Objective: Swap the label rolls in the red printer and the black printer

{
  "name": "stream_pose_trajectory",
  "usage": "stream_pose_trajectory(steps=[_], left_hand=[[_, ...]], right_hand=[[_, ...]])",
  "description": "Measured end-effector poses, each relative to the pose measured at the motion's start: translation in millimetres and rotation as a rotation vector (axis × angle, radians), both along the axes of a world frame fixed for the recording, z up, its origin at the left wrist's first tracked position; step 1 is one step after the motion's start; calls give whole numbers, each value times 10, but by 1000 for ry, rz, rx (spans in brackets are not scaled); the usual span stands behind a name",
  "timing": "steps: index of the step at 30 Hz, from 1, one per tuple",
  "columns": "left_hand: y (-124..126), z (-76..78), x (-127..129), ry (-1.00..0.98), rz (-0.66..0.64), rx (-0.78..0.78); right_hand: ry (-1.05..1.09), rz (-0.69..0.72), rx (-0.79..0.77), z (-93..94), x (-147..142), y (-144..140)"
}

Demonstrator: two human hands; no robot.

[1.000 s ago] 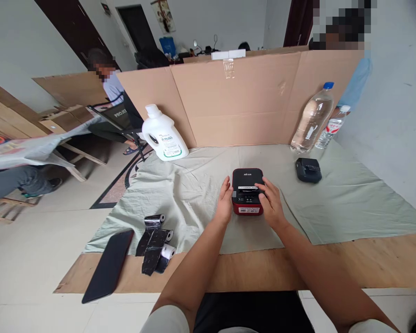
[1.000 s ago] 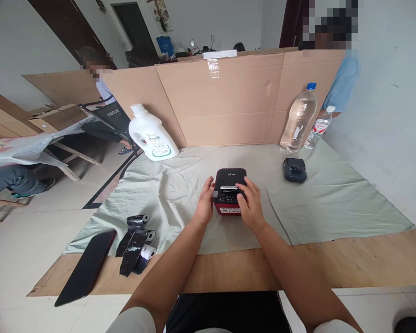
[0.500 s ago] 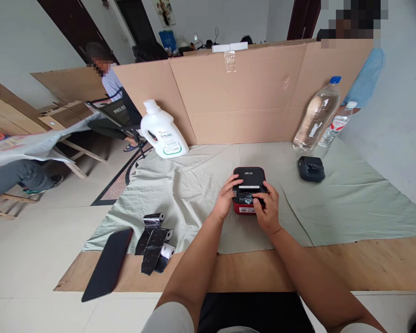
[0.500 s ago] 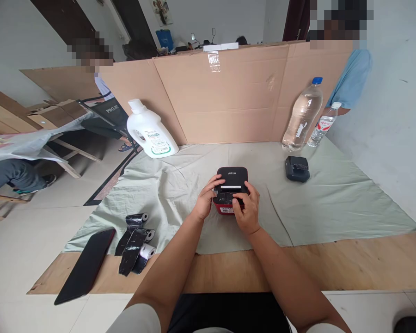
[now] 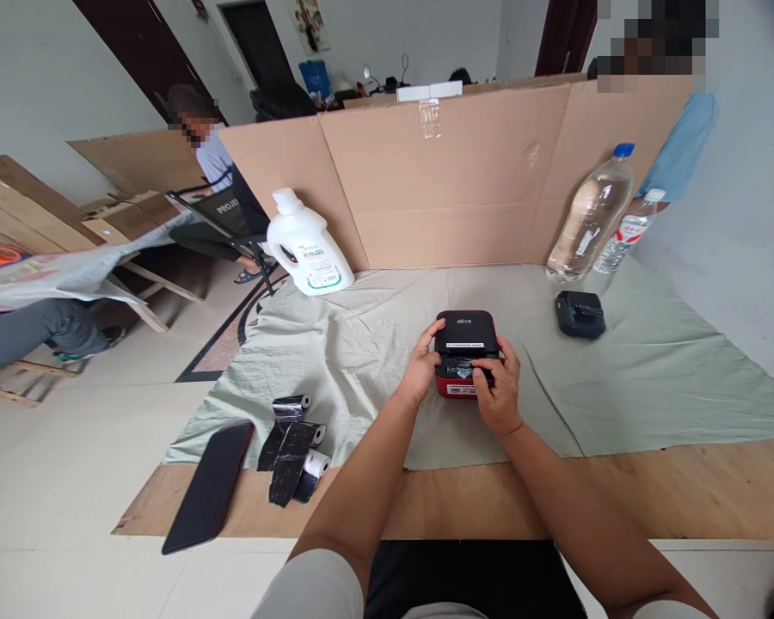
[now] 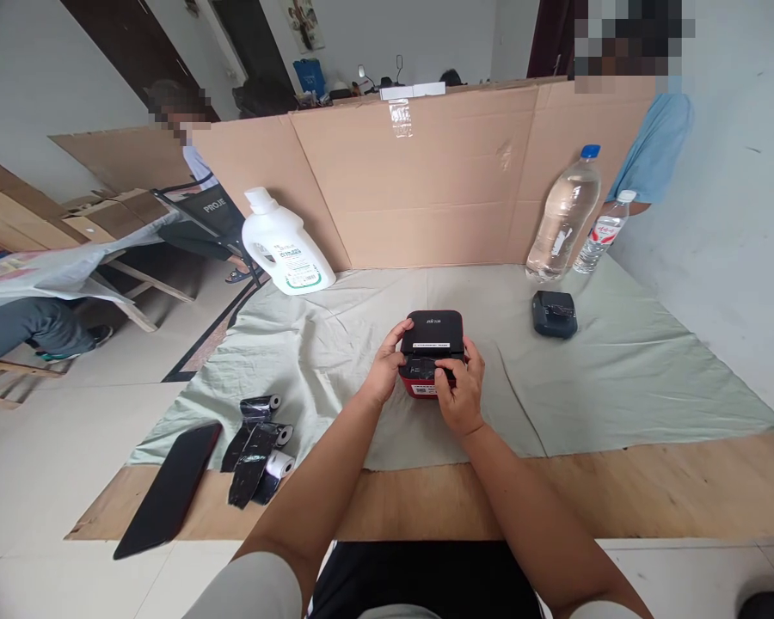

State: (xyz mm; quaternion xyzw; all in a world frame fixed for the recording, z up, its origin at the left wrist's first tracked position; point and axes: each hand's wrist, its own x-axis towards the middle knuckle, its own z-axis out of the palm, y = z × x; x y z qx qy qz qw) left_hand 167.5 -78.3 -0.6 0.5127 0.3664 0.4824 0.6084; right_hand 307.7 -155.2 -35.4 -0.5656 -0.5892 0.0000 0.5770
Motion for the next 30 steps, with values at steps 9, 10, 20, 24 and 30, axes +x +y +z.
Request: stream_pose_trajectory(steps=[9, 10, 20, 24, 30], left_hand=[[55, 9, -15, 44, -49, -38], [60, 24, -18, 83, -52, -28], [218, 540, 296, 1308, -152, 514], [347, 660, 539, 1577, -452, 420], [394, 604, 626, 1588, -418, 407]], right_hand=[[-47, 11, 38, -25, 30, 26], [-50, 18, 47, -20, 36, 26], [64, 158, 123, -80, 163, 63], [62, 169, 118, -115, 201, 85], [50, 167, 117, -154, 223, 96]])
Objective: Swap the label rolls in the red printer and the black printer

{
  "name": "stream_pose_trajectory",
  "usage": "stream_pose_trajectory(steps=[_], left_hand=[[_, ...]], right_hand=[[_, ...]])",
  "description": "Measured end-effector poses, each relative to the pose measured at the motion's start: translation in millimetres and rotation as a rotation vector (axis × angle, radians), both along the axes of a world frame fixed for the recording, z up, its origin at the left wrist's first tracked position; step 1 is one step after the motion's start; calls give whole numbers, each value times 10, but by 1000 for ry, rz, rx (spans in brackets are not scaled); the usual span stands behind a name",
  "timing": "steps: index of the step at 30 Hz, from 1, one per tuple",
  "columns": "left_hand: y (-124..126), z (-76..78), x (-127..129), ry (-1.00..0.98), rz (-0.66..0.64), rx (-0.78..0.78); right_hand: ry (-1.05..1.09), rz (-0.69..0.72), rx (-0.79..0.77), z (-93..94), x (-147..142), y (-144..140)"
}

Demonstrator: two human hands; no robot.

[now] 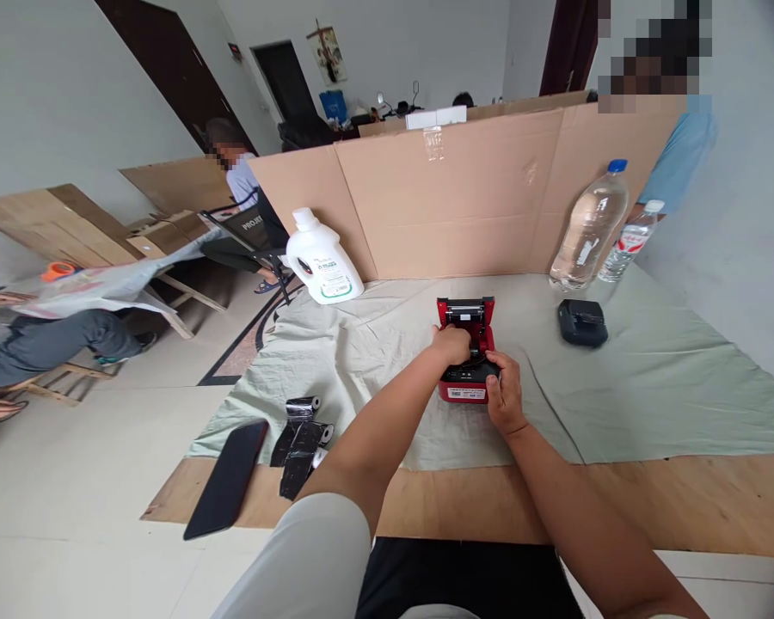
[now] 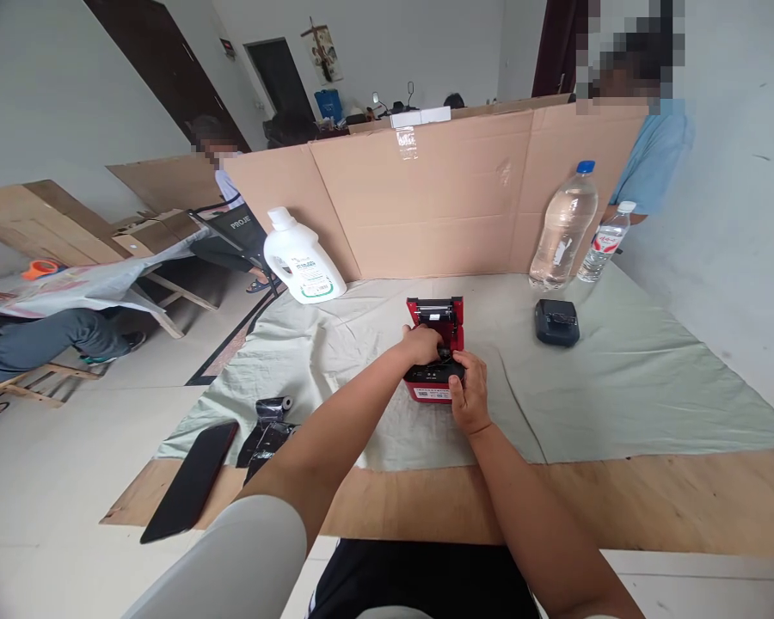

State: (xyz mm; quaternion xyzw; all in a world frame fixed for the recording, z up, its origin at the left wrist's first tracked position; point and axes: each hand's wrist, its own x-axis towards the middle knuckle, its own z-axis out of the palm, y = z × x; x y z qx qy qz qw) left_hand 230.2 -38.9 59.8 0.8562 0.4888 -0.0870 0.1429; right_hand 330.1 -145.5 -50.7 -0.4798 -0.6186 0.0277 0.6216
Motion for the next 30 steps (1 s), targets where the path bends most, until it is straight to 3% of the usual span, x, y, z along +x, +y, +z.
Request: stream_pose_trajectory(steps=[2, 5, 8, 10, 13, 16, 19, 22, 25, 30], left_hand=[[-12, -35, -66, -105, 7, 23], [-3, -73, -276, -490, 58, -32], [86, -57, -688, -915, 69, -297], [196, -20, -1088, -1007, 81, -455], [391, 23, -1783, -794, 229, -491], [529, -8, -2428, -447, 401, -333], [543, -109, -2894, -153, 472, -206], [442, -236, -3141, -27, 494, -158], [304, -323, -3233, -15, 490, -92], [110, -245, -3391, 82, 573, 56]], right_hand=[[-13, -2, 1, -7, 9, 3], [-25, -13, 9, -3, 19, 5], [-29, -10, 16, 11, 18, 3], [-29, -6, 17, 17, 11, 4], [-24, -27, 21, 9, -3, 10], [-30, -52, 22, -7, -11, 17], [-39, -47, 26, -13, -12, 20], [-36, -40, 23, -6, -9, 18], [-36, -39, 17, 3, -5, 13], [-38, -30, 12, 7, -2, 8]])
